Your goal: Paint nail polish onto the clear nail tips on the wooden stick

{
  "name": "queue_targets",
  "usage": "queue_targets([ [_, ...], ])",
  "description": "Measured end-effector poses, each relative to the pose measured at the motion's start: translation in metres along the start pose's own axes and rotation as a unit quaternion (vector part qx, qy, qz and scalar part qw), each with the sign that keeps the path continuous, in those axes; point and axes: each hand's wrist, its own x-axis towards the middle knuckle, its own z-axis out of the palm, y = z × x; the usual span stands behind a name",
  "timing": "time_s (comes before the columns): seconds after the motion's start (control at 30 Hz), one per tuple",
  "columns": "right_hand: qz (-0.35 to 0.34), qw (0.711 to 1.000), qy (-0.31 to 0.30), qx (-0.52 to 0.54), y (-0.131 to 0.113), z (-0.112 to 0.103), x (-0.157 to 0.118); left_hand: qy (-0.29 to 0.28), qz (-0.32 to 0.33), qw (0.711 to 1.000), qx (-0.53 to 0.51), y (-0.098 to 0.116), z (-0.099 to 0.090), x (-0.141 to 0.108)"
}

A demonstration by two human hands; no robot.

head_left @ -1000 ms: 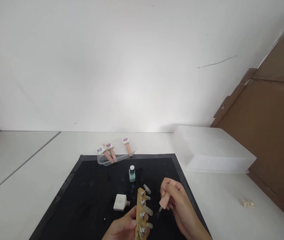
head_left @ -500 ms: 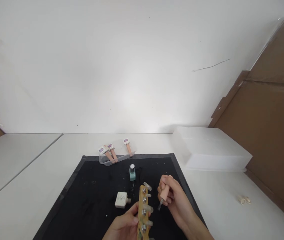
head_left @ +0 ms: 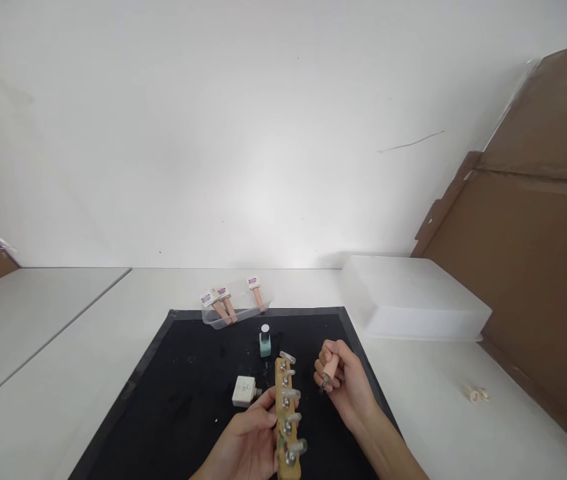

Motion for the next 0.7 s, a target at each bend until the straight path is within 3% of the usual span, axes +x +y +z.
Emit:
queue_targets([
  [0.27,-0.001,0.999,-0.024,0.025,0.004,0.0039,-0.0029,0.015,0.0,1.0,0.007,-0.0065,0.0026,-0.0038],
  [0.7,-0.034,0.998,-0.021,0.045,-0.0005,0.008,-0.0091,-0.006,0.005,1.0,0.008,-0.0058,-0.002,-0.0026],
])
